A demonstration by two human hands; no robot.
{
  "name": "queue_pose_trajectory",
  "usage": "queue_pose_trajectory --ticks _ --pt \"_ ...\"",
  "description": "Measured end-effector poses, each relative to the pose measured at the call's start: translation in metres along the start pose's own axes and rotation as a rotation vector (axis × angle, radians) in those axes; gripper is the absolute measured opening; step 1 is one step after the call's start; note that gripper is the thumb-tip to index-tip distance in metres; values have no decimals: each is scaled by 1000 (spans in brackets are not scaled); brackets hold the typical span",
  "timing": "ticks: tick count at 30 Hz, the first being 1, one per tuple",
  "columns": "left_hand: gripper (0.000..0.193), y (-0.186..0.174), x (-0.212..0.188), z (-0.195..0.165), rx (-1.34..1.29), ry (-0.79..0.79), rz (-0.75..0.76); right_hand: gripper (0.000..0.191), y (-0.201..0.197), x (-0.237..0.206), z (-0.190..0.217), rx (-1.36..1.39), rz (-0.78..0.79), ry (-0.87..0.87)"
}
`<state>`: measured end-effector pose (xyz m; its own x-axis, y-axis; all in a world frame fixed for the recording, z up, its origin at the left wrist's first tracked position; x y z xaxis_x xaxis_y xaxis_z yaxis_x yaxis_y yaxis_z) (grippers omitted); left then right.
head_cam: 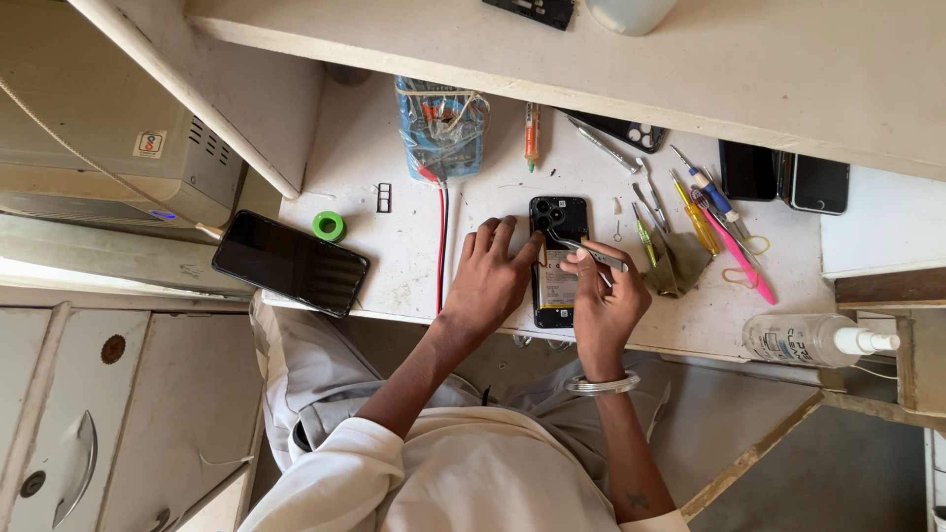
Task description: The person works on a disassembled smartphone at a repair workbench, holding the phone steady with one hand while using a screwdriver and small pry tools with the other to work around the camera module and internal components. They reposition the phone and pick up different tools as they continue the repair.
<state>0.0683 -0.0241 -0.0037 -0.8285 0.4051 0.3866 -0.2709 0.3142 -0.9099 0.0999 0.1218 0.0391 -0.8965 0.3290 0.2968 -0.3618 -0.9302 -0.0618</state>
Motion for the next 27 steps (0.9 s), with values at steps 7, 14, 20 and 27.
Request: queue_pose_trajectory --ticks 7,14,20,27 --pt "49 0 -1 2 -9 -3 3 15 2 -2 0 -14 -7 -2" --pt "49 -1 -1 3 -3 -2 2 15 2 -2 -3 12 -16 22" --pt "48 1 -1 4 -21 -11 -2 15 3 -2 -3 15 -18 26" --pt "45 2 -1 2 -45 -12 -8 14 1 0 0 -2 -20 21"
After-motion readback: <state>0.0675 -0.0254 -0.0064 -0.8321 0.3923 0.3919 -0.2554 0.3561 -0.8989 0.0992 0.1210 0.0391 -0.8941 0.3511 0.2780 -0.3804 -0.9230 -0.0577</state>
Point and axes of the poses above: each hand's wrist, its own x-axis towards the middle knuckle, its own y-axis out of the palm, z = x × y, the point moved 6 cm from there along x, towards the middle knuckle, and after that the axes turned 12 degrees about x, right-handed, at the moved point
